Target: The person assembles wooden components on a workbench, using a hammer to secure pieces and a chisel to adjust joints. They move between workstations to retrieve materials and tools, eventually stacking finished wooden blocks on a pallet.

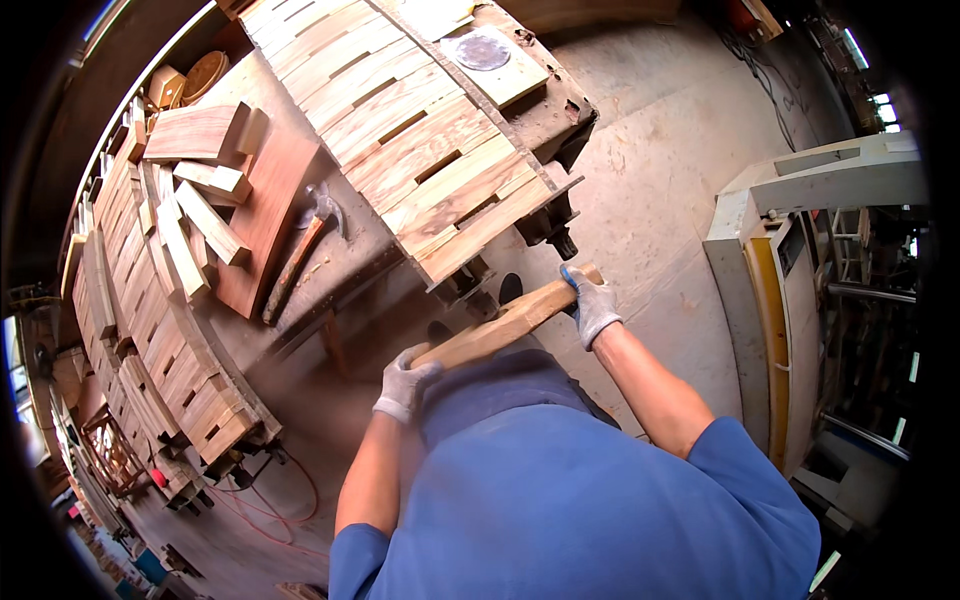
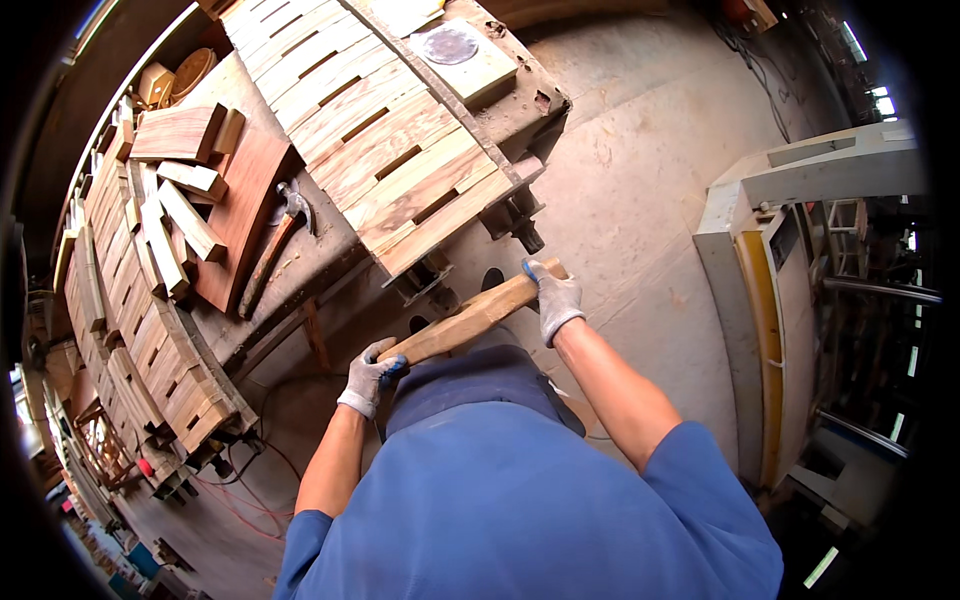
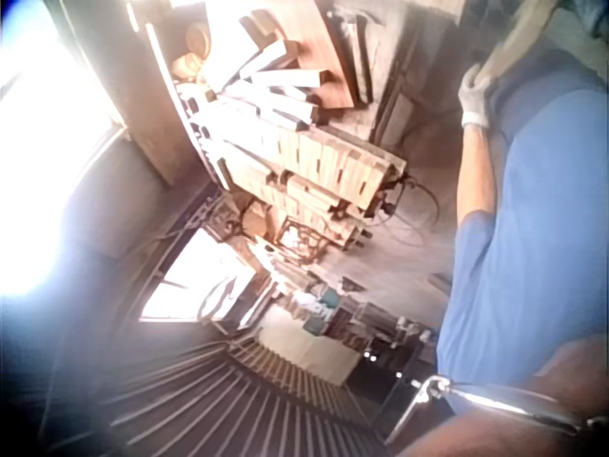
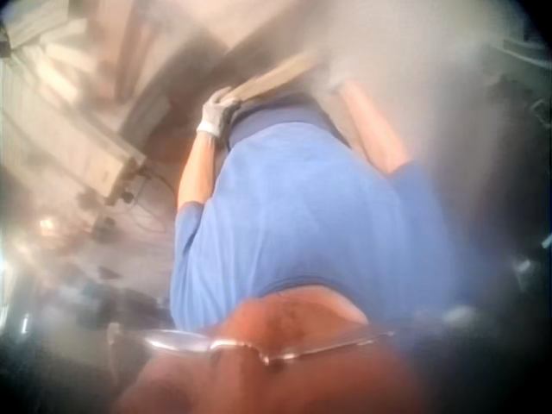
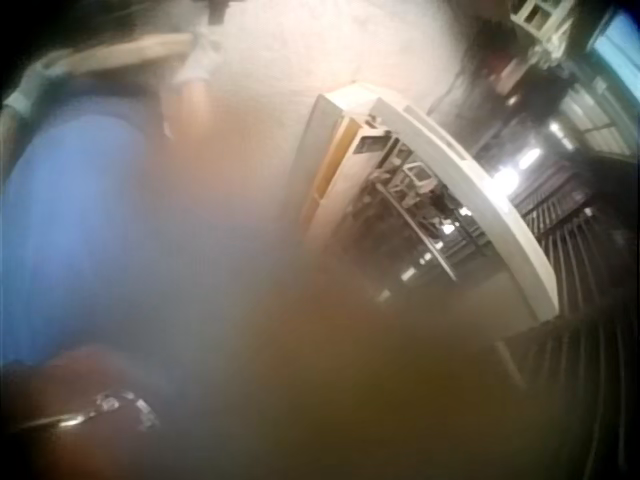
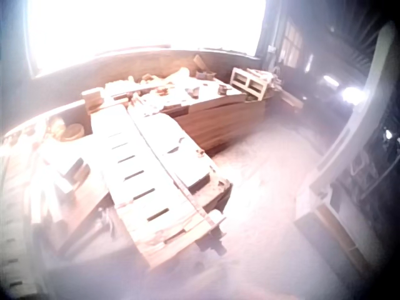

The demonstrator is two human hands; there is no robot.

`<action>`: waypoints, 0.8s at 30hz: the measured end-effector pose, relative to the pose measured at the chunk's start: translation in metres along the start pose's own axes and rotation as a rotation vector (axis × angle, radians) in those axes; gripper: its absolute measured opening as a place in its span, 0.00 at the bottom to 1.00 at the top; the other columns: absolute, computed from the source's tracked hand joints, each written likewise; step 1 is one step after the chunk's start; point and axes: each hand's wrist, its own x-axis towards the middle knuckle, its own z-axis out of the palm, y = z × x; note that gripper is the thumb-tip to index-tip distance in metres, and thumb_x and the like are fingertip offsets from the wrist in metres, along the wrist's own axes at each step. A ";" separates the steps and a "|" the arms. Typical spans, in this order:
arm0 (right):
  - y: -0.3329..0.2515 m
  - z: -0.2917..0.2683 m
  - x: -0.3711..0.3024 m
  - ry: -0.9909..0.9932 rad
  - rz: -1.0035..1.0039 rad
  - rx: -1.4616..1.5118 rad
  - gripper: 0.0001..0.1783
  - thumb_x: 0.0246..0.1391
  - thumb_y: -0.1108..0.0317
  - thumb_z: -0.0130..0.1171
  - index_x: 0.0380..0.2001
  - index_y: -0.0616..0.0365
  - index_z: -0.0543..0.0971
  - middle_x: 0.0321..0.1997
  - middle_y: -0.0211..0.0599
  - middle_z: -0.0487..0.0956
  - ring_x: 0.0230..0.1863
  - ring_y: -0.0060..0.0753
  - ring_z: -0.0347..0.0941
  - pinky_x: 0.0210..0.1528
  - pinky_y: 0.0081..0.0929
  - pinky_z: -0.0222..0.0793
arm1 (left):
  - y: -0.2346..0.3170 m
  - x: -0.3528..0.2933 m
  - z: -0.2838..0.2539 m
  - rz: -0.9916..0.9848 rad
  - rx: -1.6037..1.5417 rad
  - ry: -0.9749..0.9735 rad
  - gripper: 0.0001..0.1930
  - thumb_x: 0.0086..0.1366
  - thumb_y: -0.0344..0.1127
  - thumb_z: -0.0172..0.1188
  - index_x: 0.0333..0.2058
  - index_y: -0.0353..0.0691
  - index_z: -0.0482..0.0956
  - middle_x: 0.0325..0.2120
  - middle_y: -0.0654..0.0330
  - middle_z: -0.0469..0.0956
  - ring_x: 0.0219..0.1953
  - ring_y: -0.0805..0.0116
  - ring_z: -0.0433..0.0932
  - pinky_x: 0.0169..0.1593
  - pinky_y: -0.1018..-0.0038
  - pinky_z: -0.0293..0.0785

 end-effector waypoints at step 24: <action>-0.019 0.015 -0.003 -0.114 0.116 -0.183 0.29 0.58 0.50 0.75 0.51 0.59 0.77 0.44 0.38 0.81 0.40 0.37 0.83 0.41 0.40 0.87 | -0.007 0.034 -0.043 0.199 0.027 0.054 0.27 0.65 0.25 0.70 0.62 0.27 0.75 0.45 0.51 0.83 0.38 0.66 0.85 0.45 0.71 0.85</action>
